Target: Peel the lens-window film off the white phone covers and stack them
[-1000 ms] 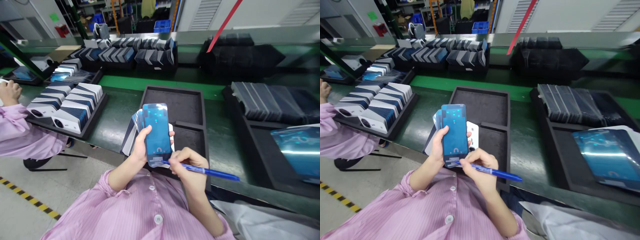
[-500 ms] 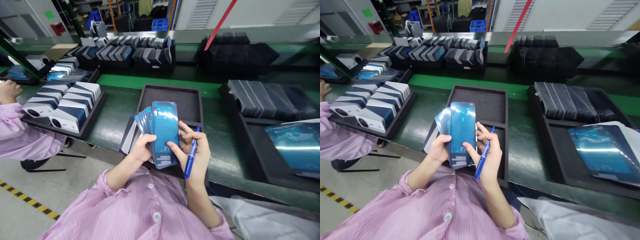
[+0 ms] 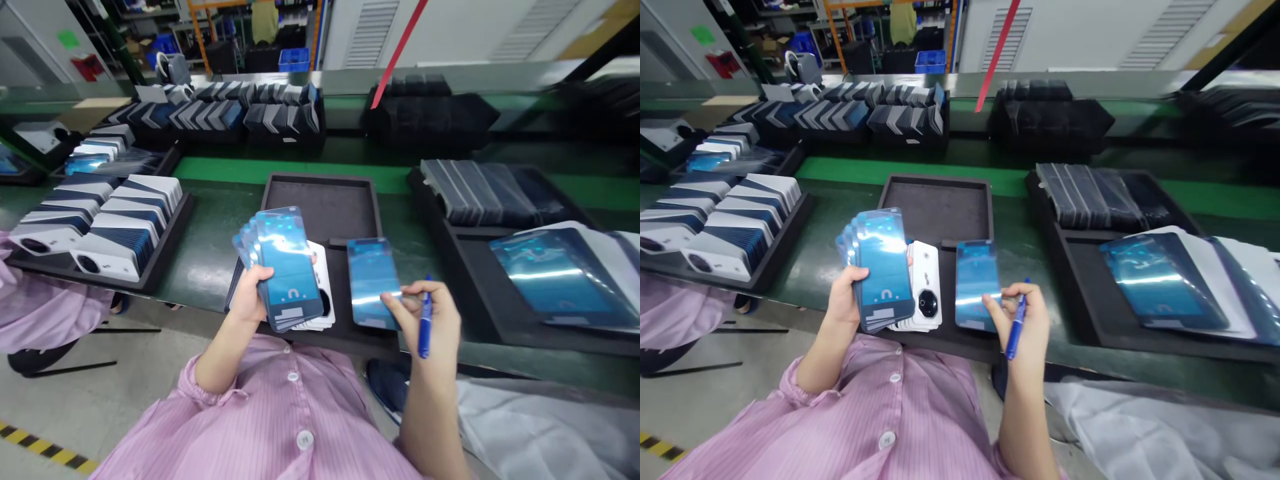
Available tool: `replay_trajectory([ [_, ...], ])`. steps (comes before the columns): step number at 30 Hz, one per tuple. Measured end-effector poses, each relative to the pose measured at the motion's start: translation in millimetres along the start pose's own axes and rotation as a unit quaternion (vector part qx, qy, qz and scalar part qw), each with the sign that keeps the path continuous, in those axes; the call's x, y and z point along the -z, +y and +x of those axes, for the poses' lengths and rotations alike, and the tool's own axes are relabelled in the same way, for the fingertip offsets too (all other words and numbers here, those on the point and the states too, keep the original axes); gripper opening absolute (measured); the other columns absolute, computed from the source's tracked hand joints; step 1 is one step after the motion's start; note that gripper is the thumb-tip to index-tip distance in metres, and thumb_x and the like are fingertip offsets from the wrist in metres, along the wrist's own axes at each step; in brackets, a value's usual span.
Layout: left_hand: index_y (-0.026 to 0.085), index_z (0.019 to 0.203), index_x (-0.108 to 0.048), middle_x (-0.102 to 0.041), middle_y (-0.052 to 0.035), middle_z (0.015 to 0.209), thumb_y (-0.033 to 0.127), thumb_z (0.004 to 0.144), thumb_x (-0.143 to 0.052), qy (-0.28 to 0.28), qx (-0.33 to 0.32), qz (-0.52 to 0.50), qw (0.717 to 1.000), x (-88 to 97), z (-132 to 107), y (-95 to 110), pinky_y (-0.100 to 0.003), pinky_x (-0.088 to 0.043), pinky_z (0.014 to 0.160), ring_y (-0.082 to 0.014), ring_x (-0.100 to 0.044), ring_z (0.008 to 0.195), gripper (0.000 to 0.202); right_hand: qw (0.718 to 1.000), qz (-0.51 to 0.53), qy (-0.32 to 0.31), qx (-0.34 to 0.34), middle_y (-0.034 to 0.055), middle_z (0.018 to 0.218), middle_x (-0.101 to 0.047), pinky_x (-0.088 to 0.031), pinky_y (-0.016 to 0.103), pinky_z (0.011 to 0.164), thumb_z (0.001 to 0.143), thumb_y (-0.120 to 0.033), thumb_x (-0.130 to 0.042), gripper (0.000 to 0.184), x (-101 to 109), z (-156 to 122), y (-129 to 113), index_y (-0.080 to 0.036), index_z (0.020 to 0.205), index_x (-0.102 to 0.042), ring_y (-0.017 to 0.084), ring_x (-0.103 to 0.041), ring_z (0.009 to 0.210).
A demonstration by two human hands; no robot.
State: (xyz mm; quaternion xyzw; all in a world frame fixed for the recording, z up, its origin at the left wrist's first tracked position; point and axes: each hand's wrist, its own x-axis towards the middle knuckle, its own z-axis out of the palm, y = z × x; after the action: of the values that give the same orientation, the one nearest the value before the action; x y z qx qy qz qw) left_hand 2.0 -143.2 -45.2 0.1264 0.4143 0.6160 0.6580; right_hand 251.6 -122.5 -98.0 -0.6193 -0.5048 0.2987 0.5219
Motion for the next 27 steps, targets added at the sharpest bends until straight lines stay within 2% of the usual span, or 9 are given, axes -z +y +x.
replay_trajectory([
  [4, 0.011, 0.11, -0.067, -0.077, -0.0137, 0.099, 0.03, 0.054, -0.066, -0.046, -0.017, 0.016, 0.999, -4.9, -1.7, 6.7, -0.052, -0.055, 0.095, -0.0405, -0.067, 0.113, 0.059, 0.989, -0.136, -0.047, 0.029, -0.0017, 0.063, -0.056, -0.046, 0.03, 0.055, 0.07, -0.069, -0.071, 0.05, -6.3, -14.5, 20.0, -0.023, 0.077, -0.052, 0.016, -0.053, 0.051],
  [9, 0.012, 0.109, -0.068, -0.077, -0.013, 0.095, 0.03, 0.055, -0.067, -0.066, -0.01, 0.031, 0.997, -14.4, -4.2, 2.2, -0.052, -0.055, 0.093, -0.0403, -0.068, 0.111, 0.057, 0.967, -0.168, 0.027, 0.188, 0.0142, 0.11, -0.067, -0.046, 0.048, 0.091, 0.088, -0.067, -0.06, 0.05, -11.8, -29.1, -2.9, -0.02, 0.105, -0.064, 0.032, -0.061, 0.101],
  [11, 0.013, 0.107, -0.068, -0.077, -0.0123, 0.092, 0.031, 0.055, -0.069, -0.061, 0.005, 0.034, 0.998, -15.2, -3.7, -2.0, -0.052, -0.055, 0.093, -0.0403, -0.068, 0.111, 0.055, 0.974, -0.066, 0.008, 0.218, 0.0135, 0.104, -0.068, -0.05, 0.048, 0.086, 0.092, -0.069, -0.05, 0.055, -8.8, -38.6, -18.3, -0.02, 0.11, -0.068, 0.03, -0.063, 0.093],
  [13, 0.014, 0.105, -0.067, -0.077, -0.0115, 0.092, 0.031, 0.054, -0.07, -0.053, 0.019, 0.038, 0.998, -14.1, -2.2, -7.2, -0.051, -0.055, 0.094, -0.0394, -0.068, 0.11, 0.054, 0.974, 0.093, -0.072, 0.193, 0.0093, 0.085, -0.067, -0.054, 0.04, 0.065, 0.098, -0.066, -0.039, 0.057, -7.8, -50.0, -31.6, -0.021, 0.106, -0.072, 0.024, -0.064, 0.072],
  [15, 0.015, 0.103, -0.066, -0.076, -0.0109, 0.094, 0.031, 0.054, -0.071, -0.038, 0.016, 0.045, 0.998, -12.5, -0.4, -12.8, -0.05, -0.055, 0.094, -0.0379, -0.068, 0.109, 0.052, 0.952, 0.23, -0.152, 0.135, 0.006, 0.073, -0.064, -0.051, 0.033, 0.048, 0.1, -0.057, -0.041, 0.048, -11.5, -60.0, -41.3, -0.021, 0.102, -0.073, 0.019, -0.062, 0.057],
  [17, 0.015, 0.101, -0.066, -0.076, -0.0104, 0.097, 0.03, 0.054, -0.072, -0.02, -0.002, 0.056, 0.998, -11.6, 0.8, -18.0, -0.048, -0.054, 0.094, -0.0363, -0.068, 0.109, 0.05, 0.93, 0.286, -0.21, 0.091, 0.0037, 0.067, -0.065, -0.049, 0.028, 0.039, 0.097, -0.046, -0.052, 0.032, -19.4, -65.8, -47.6, -0.021, 0.095, -0.073, 0.017, -0.061, 0.049],
  [19, 0.016, 0.098, -0.066, -0.076, -0.0094, 0.098, 0.031, 0.055, -0.072, -0.005, -0.023, 0.07, 0.997, -11.8, 0.9, -21.8, -0.047, -0.054, 0.095, -0.0353, -0.068, 0.109, 0.046, 0.93, 0.268, -0.24, 0.078, 0.002, 0.064, -0.066, -0.049, 0.025, 0.039, 0.091, -0.035, -0.065, 0.019, -28.2, -66.8, -51.6, -0.021, 0.081, -0.07, 0.015, -0.062, 0.047],
  [22, 0.017, 0.094, -0.066, -0.076, -0.0078, 0.095, 0.032, 0.057, -0.072, -0.001, -0.046, 0.086, 0.995, -13.5, -0.4, -24.3, -0.046, -0.051, 0.099, -0.034, -0.066, 0.112, 0.041, 0.952, 0.192, -0.217, 0.096, -0.0014, 0.061, -0.067, -0.05, 0.021, 0.043, 0.081, -0.02, -0.076, 0.016, -37.2, -63.4, -54.8, -0.021, 0.069, -0.066, 0.013, -0.062, 0.046],
  [27, 0.017, 0.09, -0.065, -0.075, -0.0073, 0.089, 0.032, 0.057, -0.071, -0.008, -0.048, 0.083, 0.995, -16.4, -2.5, -23.9, -0.045, -0.048, 0.102, -0.0331, -0.066, 0.112, 0.036, 0.959, 0.126, -0.212, 0.141, -0.0029, 0.058, -0.066, -0.049, 0.021, 0.048, 0.08, -0.018, -0.077, 0.02, -39.2, -60.8, -53.8, -0.02, 0.064, -0.065, 0.012, -0.062, 0.048],
])
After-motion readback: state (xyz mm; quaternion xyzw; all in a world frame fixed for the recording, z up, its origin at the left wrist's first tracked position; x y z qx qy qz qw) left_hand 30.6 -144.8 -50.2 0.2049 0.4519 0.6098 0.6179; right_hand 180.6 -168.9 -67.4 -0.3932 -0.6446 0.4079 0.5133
